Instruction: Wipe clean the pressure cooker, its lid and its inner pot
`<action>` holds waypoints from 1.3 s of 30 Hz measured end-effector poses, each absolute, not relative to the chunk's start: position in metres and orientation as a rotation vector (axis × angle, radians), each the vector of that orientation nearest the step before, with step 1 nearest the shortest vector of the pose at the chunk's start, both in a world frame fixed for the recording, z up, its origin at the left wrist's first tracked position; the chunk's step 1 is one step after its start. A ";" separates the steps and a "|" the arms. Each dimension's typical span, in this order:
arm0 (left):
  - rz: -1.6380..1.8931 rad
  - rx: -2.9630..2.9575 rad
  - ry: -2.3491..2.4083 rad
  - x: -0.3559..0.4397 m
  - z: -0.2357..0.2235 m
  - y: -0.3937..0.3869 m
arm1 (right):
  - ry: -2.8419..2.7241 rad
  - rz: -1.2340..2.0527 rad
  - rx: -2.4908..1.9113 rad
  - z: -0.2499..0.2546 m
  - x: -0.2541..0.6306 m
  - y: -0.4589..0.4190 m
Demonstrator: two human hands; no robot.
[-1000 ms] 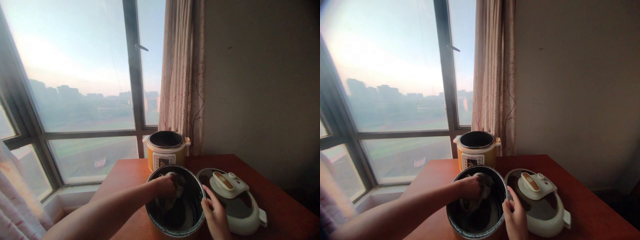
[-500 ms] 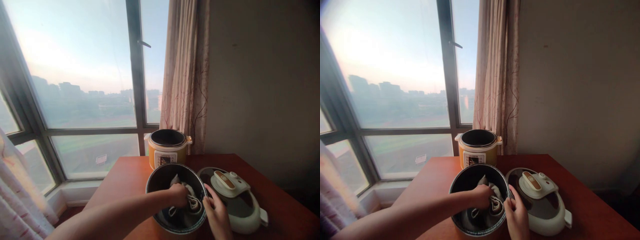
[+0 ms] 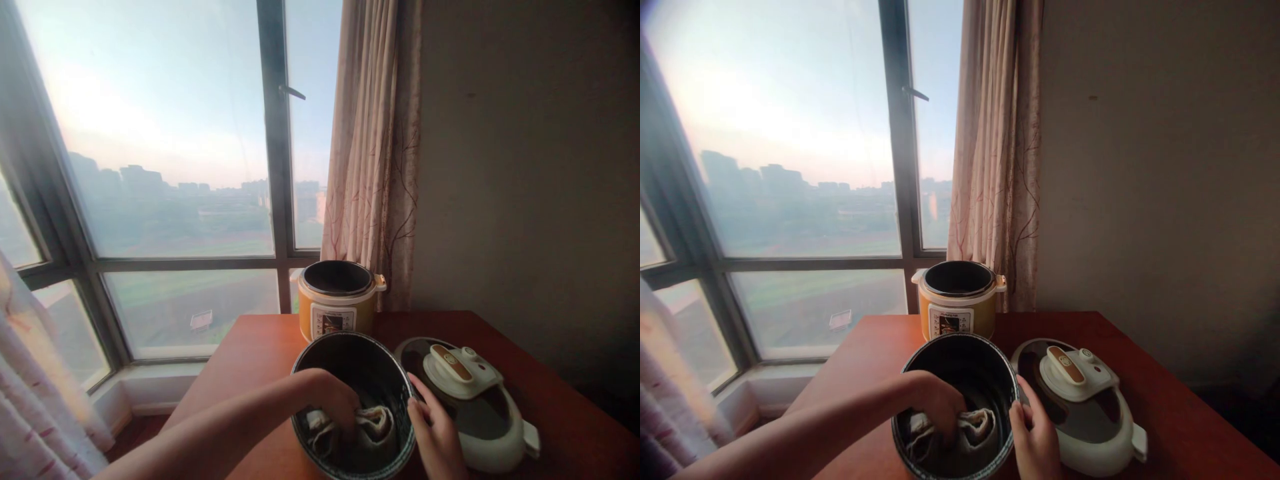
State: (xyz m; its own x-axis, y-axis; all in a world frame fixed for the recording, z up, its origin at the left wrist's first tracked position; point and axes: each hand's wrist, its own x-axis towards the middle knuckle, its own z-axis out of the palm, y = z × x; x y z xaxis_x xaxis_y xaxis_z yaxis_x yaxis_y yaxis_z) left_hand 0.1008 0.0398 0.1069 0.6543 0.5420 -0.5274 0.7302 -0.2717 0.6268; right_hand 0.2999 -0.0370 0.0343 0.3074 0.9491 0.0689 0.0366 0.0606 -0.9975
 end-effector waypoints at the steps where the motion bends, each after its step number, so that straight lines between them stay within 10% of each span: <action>1: -0.257 1.897 1.009 0.098 0.112 0.044 | -1.028 0.941 -1.309 0.034 0.302 -0.036; 18: 0.908 1.657 0.994 0.104 0.204 0.023 | -1.139 0.784 -1.316 0.115 0.308 -0.046; 30: 0.748 2.249 0.456 0.176 0.209 -0.056 | -0.865 0.861 -1.158 0.115 0.334 -0.055; 39: 0.162 2.446 1.321 0.164 0.147 -0.065 | -0.751 0.476 -1.303 0.094 0.393 -0.064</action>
